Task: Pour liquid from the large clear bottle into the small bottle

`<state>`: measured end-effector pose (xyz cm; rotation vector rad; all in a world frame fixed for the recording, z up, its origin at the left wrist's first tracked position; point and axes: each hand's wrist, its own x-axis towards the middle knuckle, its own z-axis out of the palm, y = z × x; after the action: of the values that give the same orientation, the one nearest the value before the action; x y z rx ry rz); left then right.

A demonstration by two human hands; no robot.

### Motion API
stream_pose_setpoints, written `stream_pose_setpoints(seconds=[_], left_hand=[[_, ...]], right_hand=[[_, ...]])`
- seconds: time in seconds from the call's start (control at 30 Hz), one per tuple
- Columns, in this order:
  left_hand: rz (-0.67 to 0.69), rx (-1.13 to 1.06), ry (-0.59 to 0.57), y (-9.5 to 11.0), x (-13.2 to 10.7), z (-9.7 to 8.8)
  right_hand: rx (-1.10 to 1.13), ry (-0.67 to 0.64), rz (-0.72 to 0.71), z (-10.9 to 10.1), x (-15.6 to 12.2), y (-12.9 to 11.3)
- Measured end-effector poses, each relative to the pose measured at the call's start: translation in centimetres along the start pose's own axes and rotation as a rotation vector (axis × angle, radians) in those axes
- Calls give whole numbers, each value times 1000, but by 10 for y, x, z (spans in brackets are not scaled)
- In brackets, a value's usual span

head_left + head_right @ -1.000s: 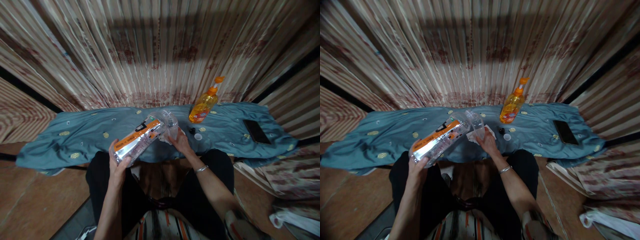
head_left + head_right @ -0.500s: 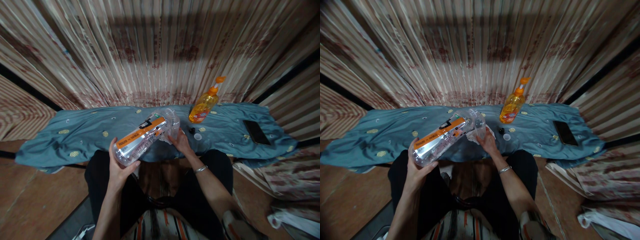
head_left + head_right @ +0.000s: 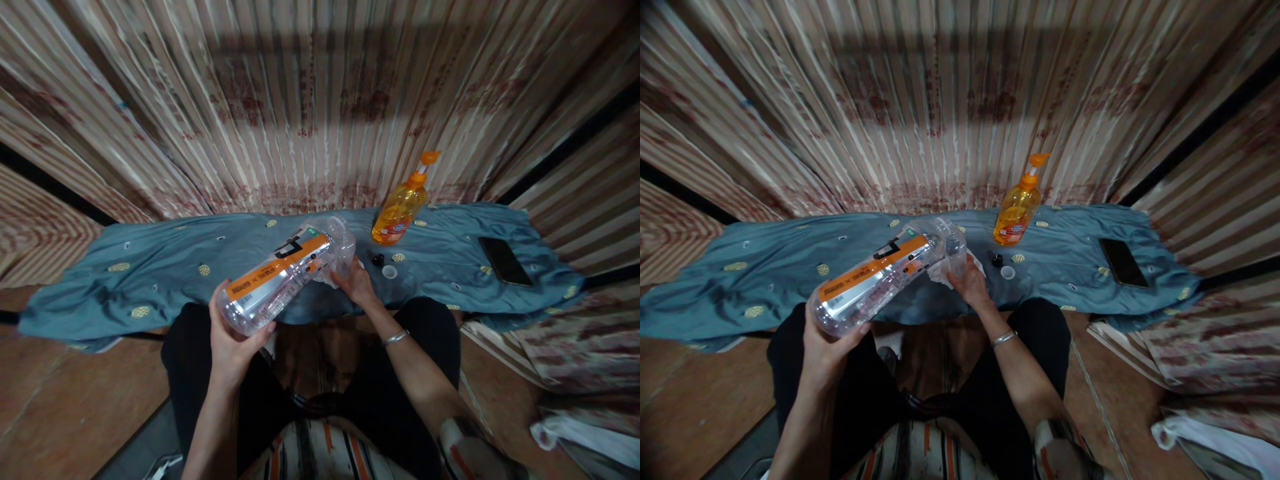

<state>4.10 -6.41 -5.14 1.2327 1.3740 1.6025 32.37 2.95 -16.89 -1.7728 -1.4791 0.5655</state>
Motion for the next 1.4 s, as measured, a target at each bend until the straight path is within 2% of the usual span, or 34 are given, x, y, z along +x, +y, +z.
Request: stream_pose_setpoints(seconds=[0.2, 0.33, 0.5, 0.93, 1.13, 1.4], left_hand=[[-29, 16, -28, 2, 0, 0], [-8, 7, 23, 3, -2, 5], [4, 25, 14, 4, -3, 9], [69, 76, 48, 14, -5, 12], [83, 114, 47, 16, -9, 12], [100, 144, 65, 15, -16, 14]], right_hand=[[-63, 2, 33, 0, 1, -2], [-113, -10, 27, -2, 2, -4], [-131, -3, 13, -2, 2, -1], [-86, 24, -8, 2, 3, 3], [-123, 24, 31, 5, 2, 3], [-60, 60, -31, 8, 1, 9]])
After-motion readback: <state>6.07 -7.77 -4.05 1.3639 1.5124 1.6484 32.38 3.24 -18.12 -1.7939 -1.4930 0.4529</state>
